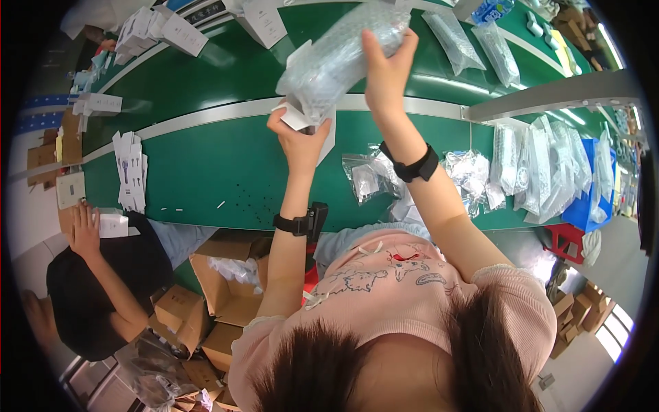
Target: The person packages items by hand, placing a small plastic bag and a bubble-wrapped thermometer into a cardboard box before setting it aside.
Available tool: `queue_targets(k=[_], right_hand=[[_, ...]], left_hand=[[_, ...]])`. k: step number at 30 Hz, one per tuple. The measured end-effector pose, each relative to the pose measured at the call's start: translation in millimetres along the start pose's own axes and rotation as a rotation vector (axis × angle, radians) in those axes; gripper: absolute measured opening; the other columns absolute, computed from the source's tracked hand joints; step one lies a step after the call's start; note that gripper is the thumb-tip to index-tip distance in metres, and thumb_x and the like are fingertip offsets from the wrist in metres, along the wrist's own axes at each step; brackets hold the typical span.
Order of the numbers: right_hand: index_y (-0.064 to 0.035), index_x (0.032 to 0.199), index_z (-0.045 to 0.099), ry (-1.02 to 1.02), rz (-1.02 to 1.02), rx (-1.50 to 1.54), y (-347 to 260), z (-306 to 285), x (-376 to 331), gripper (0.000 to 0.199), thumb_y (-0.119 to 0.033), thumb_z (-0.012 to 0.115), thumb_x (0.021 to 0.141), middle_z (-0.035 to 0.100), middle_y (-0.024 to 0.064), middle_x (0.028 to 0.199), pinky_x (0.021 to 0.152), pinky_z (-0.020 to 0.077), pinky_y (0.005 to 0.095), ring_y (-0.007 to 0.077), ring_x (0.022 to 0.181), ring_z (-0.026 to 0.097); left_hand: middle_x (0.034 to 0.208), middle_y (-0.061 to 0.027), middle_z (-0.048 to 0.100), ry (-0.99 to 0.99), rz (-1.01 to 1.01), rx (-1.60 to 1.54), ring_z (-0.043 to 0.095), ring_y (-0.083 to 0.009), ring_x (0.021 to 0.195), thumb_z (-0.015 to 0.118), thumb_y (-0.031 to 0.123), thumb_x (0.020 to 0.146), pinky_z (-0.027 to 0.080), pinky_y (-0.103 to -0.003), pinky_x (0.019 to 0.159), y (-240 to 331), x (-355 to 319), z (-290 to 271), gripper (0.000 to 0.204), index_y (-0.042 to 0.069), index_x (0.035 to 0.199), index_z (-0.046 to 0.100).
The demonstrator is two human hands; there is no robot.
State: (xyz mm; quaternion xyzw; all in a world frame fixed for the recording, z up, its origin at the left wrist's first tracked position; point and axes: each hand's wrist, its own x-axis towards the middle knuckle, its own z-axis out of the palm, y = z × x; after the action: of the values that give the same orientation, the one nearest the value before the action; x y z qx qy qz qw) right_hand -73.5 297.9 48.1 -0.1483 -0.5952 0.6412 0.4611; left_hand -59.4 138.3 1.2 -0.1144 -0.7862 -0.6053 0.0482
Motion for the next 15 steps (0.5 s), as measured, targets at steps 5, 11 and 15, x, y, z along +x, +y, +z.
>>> queue_targets(k=[5,11,15], right_hand=[[0.0009,0.114,0.032,0.082,0.152,0.004,-21.0,3.8,-8.7,0.058,-0.020,0.070,0.074,0.044,0.0109,0.103,0.078,0.0397,0.0271,0.0158,0.088,0.047],[0.0006,0.115,0.032,0.241,0.175,0.150,-14.9,19.6,-5.4,0.059,-0.021,0.070,0.074,0.043,0.0117,0.103,0.078,0.0394,0.0298,0.0189,0.091,0.046],[-0.0010,0.111,0.039,0.201,-0.155,-0.275,-4.2,47.1,-24.0,0.055,-0.021,0.071,0.071,0.044,0.0128,0.102,0.079,0.0382,0.0313,0.0234,0.092,0.046]], left_hand=[[0.123,-0.0218,0.033,0.116,0.244,0.140,0.043,-0.0346,0.107,0.078,0.003,0.055,0.042,-0.042,0.085,-9.5,-14.6,6.4,0.079,0.007,0.108,0.021],[0.123,-0.0223,0.032,0.198,0.186,0.074,0.042,-0.0355,0.107,0.078,0.003,0.056,0.041,-0.040,0.087,-13.2,-21.3,9.7,0.079,0.007,0.108,0.019],[0.124,-0.0231,0.030,0.219,0.151,0.055,0.041,-0.0360,0.107,0.077,0.002,0.056,0.041,-0.040,0.086,-9.5,-21.7,16.4,0.078,0.007,0.108,0.019]])
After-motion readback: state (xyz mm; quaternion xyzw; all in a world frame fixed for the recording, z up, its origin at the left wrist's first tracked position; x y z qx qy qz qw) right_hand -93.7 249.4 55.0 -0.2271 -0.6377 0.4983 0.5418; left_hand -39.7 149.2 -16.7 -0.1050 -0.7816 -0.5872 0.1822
